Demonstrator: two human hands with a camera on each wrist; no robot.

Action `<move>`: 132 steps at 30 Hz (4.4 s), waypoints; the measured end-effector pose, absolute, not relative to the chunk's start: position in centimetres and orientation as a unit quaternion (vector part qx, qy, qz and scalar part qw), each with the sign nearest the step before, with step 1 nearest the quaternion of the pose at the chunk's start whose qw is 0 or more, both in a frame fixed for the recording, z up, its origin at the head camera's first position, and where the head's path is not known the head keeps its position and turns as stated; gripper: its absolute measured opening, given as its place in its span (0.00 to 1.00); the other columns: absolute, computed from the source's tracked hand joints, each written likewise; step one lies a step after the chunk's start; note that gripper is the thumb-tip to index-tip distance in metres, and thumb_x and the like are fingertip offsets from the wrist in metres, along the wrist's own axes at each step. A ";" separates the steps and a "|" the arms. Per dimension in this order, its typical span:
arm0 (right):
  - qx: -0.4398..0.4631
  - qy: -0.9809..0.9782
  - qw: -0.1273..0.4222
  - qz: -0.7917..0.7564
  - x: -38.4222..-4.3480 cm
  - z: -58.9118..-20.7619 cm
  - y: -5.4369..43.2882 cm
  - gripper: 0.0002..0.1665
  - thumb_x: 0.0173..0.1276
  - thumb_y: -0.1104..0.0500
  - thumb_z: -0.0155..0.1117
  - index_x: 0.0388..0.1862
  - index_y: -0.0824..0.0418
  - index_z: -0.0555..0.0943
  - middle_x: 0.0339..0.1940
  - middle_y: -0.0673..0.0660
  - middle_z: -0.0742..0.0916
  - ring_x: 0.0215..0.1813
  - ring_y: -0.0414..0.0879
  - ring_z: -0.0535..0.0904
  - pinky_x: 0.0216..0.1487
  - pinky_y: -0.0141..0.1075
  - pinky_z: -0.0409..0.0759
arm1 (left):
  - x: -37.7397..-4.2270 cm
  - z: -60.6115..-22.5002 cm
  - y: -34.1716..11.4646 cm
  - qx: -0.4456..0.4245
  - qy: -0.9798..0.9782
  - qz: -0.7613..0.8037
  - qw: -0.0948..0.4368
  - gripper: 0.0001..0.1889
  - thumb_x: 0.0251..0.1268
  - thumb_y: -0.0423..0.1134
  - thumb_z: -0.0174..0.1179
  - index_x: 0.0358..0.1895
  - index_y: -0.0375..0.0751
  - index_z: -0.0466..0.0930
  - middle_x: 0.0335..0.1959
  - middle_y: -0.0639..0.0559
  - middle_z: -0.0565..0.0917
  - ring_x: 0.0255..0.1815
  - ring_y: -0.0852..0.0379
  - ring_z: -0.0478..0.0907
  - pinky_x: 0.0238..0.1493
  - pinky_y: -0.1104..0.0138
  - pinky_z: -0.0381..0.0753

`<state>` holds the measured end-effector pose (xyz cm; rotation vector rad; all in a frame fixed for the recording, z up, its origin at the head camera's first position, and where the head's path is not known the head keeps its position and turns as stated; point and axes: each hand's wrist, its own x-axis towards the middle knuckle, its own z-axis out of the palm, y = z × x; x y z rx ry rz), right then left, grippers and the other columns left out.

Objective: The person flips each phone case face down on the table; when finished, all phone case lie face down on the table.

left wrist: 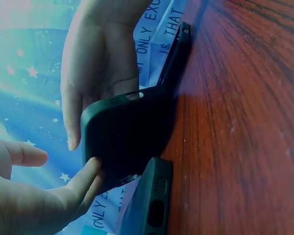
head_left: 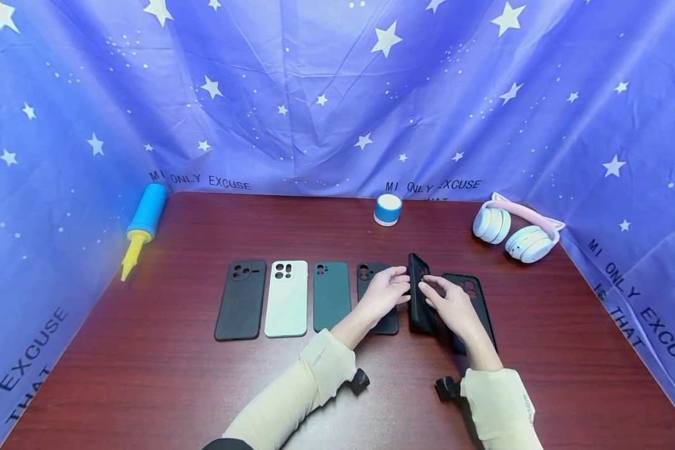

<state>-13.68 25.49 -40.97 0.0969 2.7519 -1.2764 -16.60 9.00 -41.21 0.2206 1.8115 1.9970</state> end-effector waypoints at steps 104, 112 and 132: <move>0.118 0.944 -0.079 -0.297 -12.7 -39.9 32.8 0.23 0.69 0.57 0.61 0.59 0.69 0.78 0.50 0.69 0.86 0.54 0.63 0.80 0.58 0.56 0.70 | -15.1 -40.4 9.4 0.149 0.789 0.556 0.217 0.28 0.72 0.40 0.49 0.74 0.41 0.60 0.75 0.46 0.63 0.72 0.47 0.67 0.69 0.56 0.71; 0.137 0.943 -0.037 -0.302 -12.3 -40.4 34.8 0.23 0.68 0.57 0.62 0.55 0.72 0.79 0.49 0.69 0.86 0.24 0.19 0.73 0.43 0.30 0.80 | -14.8 -40.6 11.0 0.169 0.787 0.548 0.227 0.27 0.72 0.40 0.49 0.73 0.43 0.62 0.72 0.51 0.68 0.71 0.54 0.68 0.68 0.61 0.72; 0.156 0.923 0.008 -0.353 -13.3 -41.4 35.2 0.16 0.65 0.64 0.64 0.48 0.75 0.79 0.34 0.66 0.89 0.24 0.34 0.83 0.28 0.28 0.84 | -15.3 -41.2 14.3 0.165 0.760 0.555 0.296 0.26 0.71 0.41 0.54 0.70 0.41 0.66 0.69 0.46 0.72 0.72 0.55 0.67 0.68 0.62 0.72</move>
